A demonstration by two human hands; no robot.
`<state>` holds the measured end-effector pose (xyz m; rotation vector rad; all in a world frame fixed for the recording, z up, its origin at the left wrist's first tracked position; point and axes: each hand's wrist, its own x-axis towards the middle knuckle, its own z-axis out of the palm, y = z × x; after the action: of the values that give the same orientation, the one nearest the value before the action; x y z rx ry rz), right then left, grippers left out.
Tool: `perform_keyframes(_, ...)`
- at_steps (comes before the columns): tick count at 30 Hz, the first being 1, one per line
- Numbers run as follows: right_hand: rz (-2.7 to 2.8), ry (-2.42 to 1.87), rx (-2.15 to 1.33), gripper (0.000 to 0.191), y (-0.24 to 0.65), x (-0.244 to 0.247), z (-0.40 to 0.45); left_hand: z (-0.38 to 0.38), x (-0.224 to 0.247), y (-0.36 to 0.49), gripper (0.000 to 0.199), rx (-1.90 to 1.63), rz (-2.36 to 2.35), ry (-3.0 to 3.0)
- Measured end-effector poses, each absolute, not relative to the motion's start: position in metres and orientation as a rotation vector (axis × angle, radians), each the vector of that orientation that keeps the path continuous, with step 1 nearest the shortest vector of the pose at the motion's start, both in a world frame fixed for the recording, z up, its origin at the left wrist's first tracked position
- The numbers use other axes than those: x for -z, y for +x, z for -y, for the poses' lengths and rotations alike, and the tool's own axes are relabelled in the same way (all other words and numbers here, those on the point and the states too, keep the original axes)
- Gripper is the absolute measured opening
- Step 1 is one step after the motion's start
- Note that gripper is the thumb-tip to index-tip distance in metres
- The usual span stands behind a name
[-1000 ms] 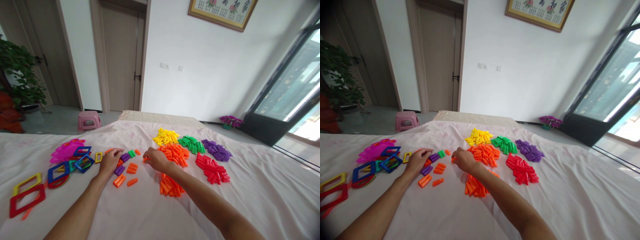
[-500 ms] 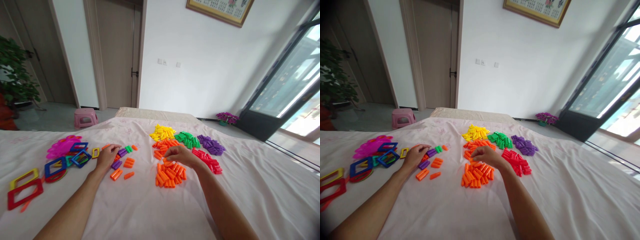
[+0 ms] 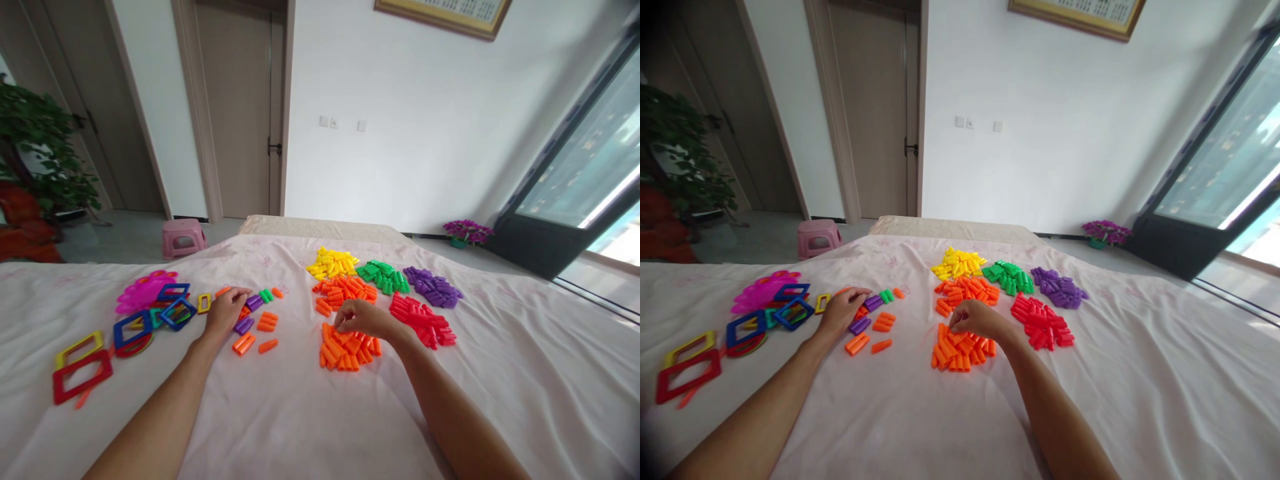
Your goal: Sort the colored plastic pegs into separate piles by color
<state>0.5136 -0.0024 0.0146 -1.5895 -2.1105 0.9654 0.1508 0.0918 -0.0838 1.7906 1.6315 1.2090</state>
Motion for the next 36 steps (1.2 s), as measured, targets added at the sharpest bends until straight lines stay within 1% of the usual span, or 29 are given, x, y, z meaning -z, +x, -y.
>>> perform_keyframes(4, 2.087, -1.65, -0.706, 0.011, 0.503, -0.027, 0.011, -0.091, 0.082, 0.152, 0.032, -1.28, -1.574, 1.717)
perform_keyframes(9, 2.184, -1.479, -0.686, 0.015, 0.462, -0.039, 0.025, -0.09, 0.082, 0.152, 0.034, -1.334, -1.534, 1.63)
perform_keyframes(14, 2.421, -1.584, -0.437, 0.027, 0.401, -0.028, 0.017, -0.086, 0.078, 0.152, 0.035, -1.358, -1.51, 1.588)
perform_keyframes(17, 2.486, -1.724, -0.299, 0.029, 0.367, -0.017, 0.003, -0.084, 0.076, 0.151, 0.034, -1.356, -1.519, 1.576)
perform_keyframes(22, 2.448, -1.892, -0.241, 0.035, 0.336, -0.001, -0.011, -0.085, 0.077, 0.149, 0.035, -1.344, -1.517, 1.59)
perform_keyframes(25, 2.408, -1.817, -0.249, 0.034, 0.335, 0.006, -0.009, -0.087, 0.078, 0.149, 0.035, -1.327, -1.529, 1.618)
perform_keyframes(29, 2.348, -1.653, -0.338, 0.024, 0.348, 0.008, -0.005, -0.089, 0.081, 0.149, 0.034, -1.325, -1.535, 1.626)
perform_keyframes(34, 2.163, -1.511, -0.352, 0.016, 0.395, -0.006, -0.011, -0.089, 0.08, 0.15, 0.032, -1.298, -1.567, 1.659)
perform_keyframes(36, 2.083, -1.532, -0.323, 0.016, 0.421, -0.014, -0.019, -0.09, 0.081, 0.15, 0.032, -1.279, -1.574, 1.665)
